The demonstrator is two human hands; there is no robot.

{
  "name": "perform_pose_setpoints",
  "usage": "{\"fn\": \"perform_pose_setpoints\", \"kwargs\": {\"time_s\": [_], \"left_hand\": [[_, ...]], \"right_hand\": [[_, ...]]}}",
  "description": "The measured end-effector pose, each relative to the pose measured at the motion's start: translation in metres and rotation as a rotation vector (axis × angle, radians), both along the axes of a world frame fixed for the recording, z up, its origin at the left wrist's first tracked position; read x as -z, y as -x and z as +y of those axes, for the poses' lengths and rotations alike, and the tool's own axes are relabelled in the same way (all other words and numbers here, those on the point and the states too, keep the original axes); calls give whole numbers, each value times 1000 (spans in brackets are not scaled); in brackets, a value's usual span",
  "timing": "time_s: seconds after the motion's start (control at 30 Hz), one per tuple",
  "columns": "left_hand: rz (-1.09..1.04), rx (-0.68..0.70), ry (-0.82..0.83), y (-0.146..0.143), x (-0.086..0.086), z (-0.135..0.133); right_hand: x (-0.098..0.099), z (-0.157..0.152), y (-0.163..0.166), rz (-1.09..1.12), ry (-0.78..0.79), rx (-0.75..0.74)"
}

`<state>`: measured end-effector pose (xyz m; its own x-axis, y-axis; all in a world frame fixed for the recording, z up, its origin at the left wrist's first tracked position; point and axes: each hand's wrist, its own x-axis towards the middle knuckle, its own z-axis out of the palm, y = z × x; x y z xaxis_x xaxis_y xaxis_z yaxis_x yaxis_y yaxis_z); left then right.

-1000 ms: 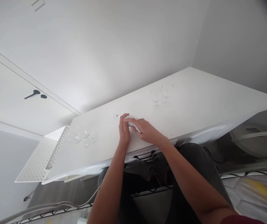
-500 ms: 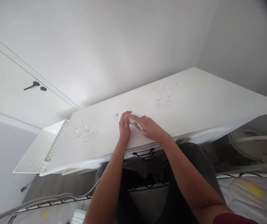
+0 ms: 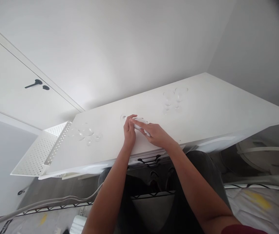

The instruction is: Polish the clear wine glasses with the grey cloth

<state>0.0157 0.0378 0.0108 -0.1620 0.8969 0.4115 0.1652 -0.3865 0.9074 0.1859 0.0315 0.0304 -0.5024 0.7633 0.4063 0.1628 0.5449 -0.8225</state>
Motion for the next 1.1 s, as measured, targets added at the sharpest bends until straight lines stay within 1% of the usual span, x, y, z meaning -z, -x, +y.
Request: {"fn": "perform_pose_setpoints", "kwargs": {"time_s": [0.03,0.07,0.1,0.13,0.17,0.2,0.23,0.27,0.3,0.33,0.37,0.43,0.5,0.53,0.57,0.6,0.63,0.67,0.7,0.73,0.77,0.8,0.83,0.87,0.9,0.97,1.0,1.03,1.07,1.1], "left_hand": [[-27,31,24,0,0,0],[-45,61,29,-1,-1,0],[-48,82,16,-2,-2,-1],[-36,94,-9,-4,-4,-2],[-12,105,-41,-5,-5,-3],[22,120,-75,-5,-6,-4],[60,145,-106,-6,-7,-5],[93,166,-132,-5,-7,-6],[117,172,-156,-5,-6,-7],[129,158,-176,-5,-5,-7],[129,126,-185,-4,-4,-7],[82,51,-145,-3,0,-6],[5,9,-56,-2,3,-4],[-26,10,-19,-2,4,-2],[-42,25,3,-2,4,-2],[-40,52,5,-2,4,-1],[-21,88,-5,-2,4,-1],[13,124,-20,-2,3,-1],[54,151,-36,-2,2,-1],[97,167,-51,-2,1,-2],[136,172,-68,-2,0,-2],[163,167,-87,-2,-1,-2],[176,157,-105,-2,-1,-3],[171,143,-116,-3,-1,-2],[148,131,-118,-3,-1,-2],[73,111,-87,-4,0,-1],[37,107,-61,-5,0,0],[8,110,-32,-6,0,0],[-15,125,-2,-7,0,0],[-31,150,29,-7,0,-1]], "right_hand": [[1,-1,6,1,-14,21],[3,-1,13,54,10,74],[5,-1,19,157,73,151],[6,0,23,292,177,230],[7,1,26,435,314,282],[8,2,28,568,466,297],[9,3,27,672,609,276],[9,4,26,735,716,233],[10,4,24,754,761,198],[10,2,22,722,732,183],[10,1,21,637,632,186],[11,-4,21,327,295,186],[13,-7,26,-30,-39,130],[15,-8,29,-139,-140,114],[18,-8,33,-167,-177,132],[20,-7,36,-112,-144,175],[21,-5,38,17,-48,238],[22,-2,39,193,96,292],[22,0,38,377,267,310],[21,3,36,534,438,295],[20,5,32,646,577,258],[18,5,28,707,658,225],[15,5,24,709,669,207],[13,4,22,653,609,205],[12,1,21,550,492,222],[11,-4,23,261,193,249],[11,-6,25,130,67,256],[11,-8,27,51,-21,272],[11,-8,29,39,-69,308],[10,-7,29,83,-89,361]]}}
